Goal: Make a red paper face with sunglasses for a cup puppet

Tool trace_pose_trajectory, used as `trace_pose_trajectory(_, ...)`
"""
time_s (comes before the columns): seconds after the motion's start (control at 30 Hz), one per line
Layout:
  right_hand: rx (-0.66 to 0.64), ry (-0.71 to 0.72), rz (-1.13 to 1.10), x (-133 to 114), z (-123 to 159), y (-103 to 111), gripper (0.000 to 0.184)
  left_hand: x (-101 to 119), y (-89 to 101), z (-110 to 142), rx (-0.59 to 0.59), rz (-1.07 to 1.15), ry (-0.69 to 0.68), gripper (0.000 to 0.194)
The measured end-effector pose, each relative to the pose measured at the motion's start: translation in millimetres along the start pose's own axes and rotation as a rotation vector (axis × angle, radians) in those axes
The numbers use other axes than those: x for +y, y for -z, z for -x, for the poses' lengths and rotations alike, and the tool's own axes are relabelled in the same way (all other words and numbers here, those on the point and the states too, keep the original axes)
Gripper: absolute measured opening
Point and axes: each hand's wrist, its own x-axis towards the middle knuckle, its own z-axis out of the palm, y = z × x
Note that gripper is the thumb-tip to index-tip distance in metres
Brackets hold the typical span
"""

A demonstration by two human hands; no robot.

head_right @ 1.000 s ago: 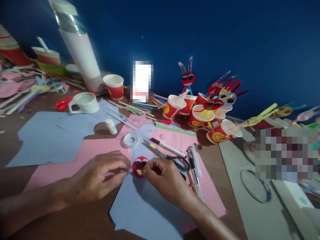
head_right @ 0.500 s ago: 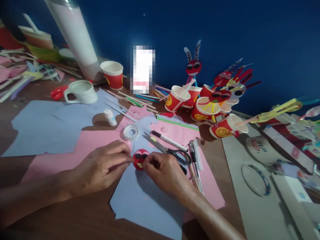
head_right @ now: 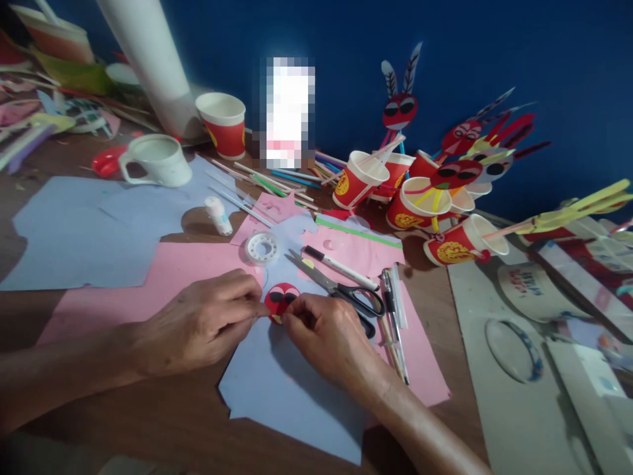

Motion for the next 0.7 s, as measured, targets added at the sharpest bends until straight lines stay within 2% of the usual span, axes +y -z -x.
trace_pose_trajectory(0.23, 0.055, 0.028, 0.051, 0.4, 1.5, -2.7, 0.015, 1.3, 0.4, -0.3, 0.005, 0.002, -0.005, 0.019)
trace_pose_trajectory(0.7, 0.071, 0.053, 0.094, 0.1, 3.3, -5.2, 0.013, 1.0, -1.5, 0.9, -0.010, -0.036, -0.030, 0.018)
